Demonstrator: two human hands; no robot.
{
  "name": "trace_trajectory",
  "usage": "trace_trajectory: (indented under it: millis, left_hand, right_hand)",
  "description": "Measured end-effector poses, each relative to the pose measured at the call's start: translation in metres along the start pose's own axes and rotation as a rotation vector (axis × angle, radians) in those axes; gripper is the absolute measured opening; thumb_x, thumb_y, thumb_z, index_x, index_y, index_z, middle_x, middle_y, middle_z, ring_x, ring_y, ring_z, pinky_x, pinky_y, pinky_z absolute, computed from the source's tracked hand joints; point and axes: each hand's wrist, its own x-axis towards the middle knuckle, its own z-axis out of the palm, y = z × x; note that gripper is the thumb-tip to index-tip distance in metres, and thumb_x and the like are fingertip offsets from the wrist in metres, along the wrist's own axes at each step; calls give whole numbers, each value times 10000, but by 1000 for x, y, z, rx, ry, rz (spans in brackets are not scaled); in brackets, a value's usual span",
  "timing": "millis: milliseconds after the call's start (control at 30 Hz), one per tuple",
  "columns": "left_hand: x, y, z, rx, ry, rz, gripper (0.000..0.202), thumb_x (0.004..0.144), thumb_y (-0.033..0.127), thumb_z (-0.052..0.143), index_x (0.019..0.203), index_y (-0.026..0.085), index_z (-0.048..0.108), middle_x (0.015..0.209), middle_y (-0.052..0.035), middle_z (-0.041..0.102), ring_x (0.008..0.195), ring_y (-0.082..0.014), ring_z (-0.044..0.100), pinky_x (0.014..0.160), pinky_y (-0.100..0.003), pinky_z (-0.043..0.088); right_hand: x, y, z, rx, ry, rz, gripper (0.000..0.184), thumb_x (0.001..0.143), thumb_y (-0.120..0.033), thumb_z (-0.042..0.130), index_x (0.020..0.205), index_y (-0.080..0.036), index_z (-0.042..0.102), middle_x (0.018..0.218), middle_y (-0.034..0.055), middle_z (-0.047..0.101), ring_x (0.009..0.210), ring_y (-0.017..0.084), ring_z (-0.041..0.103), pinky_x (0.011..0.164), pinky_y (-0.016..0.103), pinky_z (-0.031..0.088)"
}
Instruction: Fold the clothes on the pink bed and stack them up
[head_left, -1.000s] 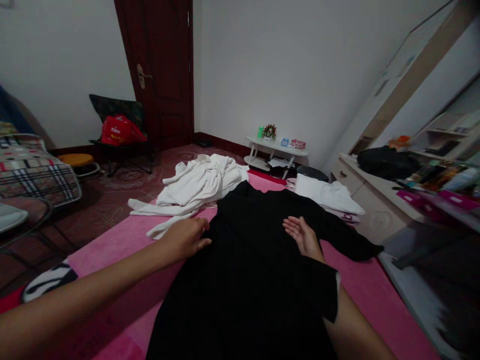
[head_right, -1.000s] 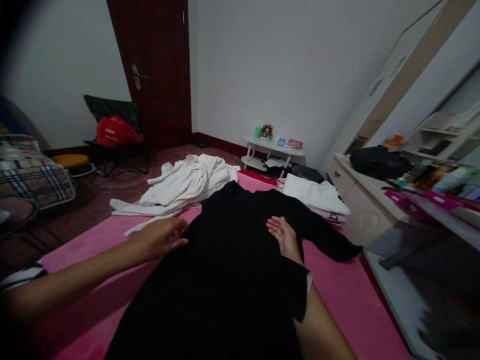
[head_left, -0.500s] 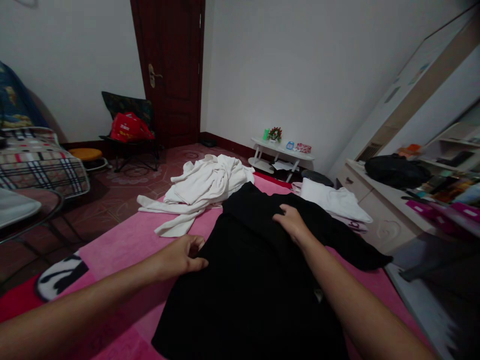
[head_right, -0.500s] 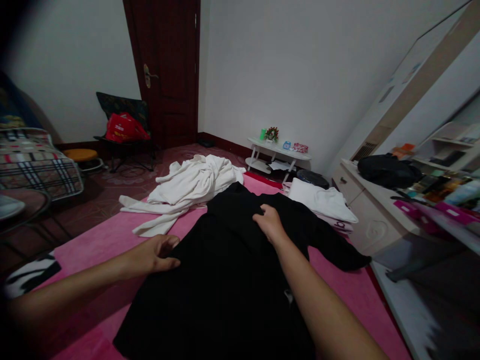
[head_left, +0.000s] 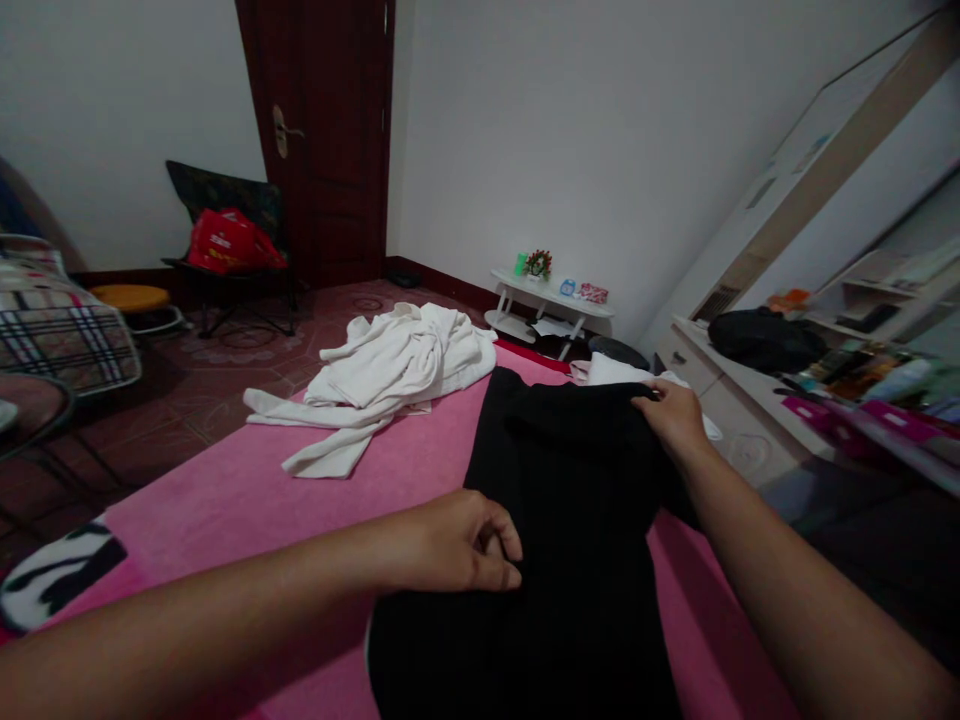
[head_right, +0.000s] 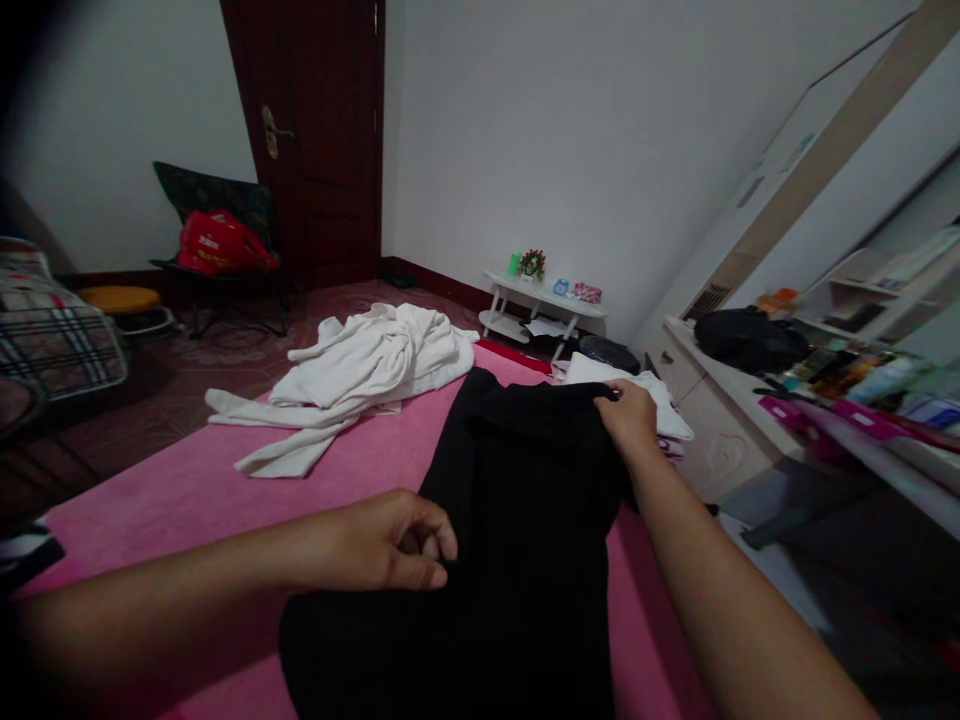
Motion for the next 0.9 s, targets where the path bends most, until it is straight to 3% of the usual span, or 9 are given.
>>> trace_trajectory:
  millis: [133, 200, 267, 367, 433, 467, 567, 700, 900]
  left_hand:
    - [21, -4, 8, -235, -376, -180, 349, 764, 303, 685, 1066, 147, 607, 750, -3, 567, 564, -108, 575, 502, -214, 450]
    - [32, -4, 7, -251, -457, -204, 293, 807, 282, 630, 1066, 149, 598, 783, -21, 597, 551, -128, 618, 518, -252, 496]
    - [47, -2, 2, -102, -329, -122, 222, 861, 260, 539, 1035, 142, 610, 828, -50, 638, 594, -153, 655, 579, -298, 532]
    - [77, -6, -10, 342, 215, 125, 304, 878, 217, 483, 1155, 148, 590, 1079, -120, 657, 957, -234, 663, 861, -398, 518]
    - [99, -18, -17, 616, 529, 235, 499, 869, 242, 517, 1353, 140, 453, 1372, -164, 500, 1274, -275, 472, 1062, -430, 380]
    - [109, -27, -20, 715, 602, 235, 606, 865, 287, 538, 1421, 120, 363, 1472, -183, 380, 1369, -291, 346, 1117, -443, 306]
    - [129, -57, -24, 906, 551, 129, 795, 868, 513, 505, 1463, 41, 271, 1544, -231, 202, 1440, -349, 141, 1158, -514, 168]
    - [137, -81, -25, 1011, 454, 114, 872, 867, 689, 338, 1482, 76, 258, 1556, -209, 172, 1445, -359, 103, 1152, -546, 114]
    - [136, -80, -26, 1031, 459, 105, 844, 882, 676, 322, 1485, 88, 260, 1559, -193, 181, 1449, -341, 103, 1157, -522, 91]
  right_hand:
    - [-13, 22, -1, -440, -283, 24, 407, 712, -162, 561, 1100, -180, 684, 1058, 141, 693, 990, 303, 643, 775, 370, 481]
    - [-22, 18, -2, -625, -476, 27, 394, 712, -142, 568, 1084, -197, 686, 1087, 148, 682, 1020, 333, 633, 784, 415, 481]
    - [-28, 5, 0, -705, -485, -51, 409, 729, -145, 567, 1124, -189, 663, 1131, 158, 661, 1050, 350, 616, 808, 456, 477]
    - [-33, -25, 14, -574, -312, -276, 454, 778, -160, 536, 1229, -172, 592, 1224, 144, 620, 1118, 316, 582, 893, 456, 460]
    - [-36, -43, 32, -388, -296, -414, 426, 819, -182, 519, 1240, -162, 582, 1258, 114, 609, 1166, 258, 557, 985, 397, 420]
    - [-39, -49, 44, -299, -311, -470, 414, 846, -206, 510, 1251, -155, 574, 1282, 104, 597, 1197, 231, 536, 1025, 363, 390]
    - [-54, -54, 84, -171, -386, -550, 468, 930, -333, 450, 1370, -175, 473, 1425, 101, 477, 1318, 214, 418, 1101, 381, 301]
    - [-71, -41, 127, -244, -516, -446, 511, 982, -455, 303, 1464, -289, 328, 1550, 50, 276, 1430, 245, 210, 1125, 524, 194]
    - [-78, -41, 135, -282, -593, -345, 551, 991, -469, 234, 1501, -261, 248, 1581, 60, 167, 1452, 265, 101, 1133, 548, 150]
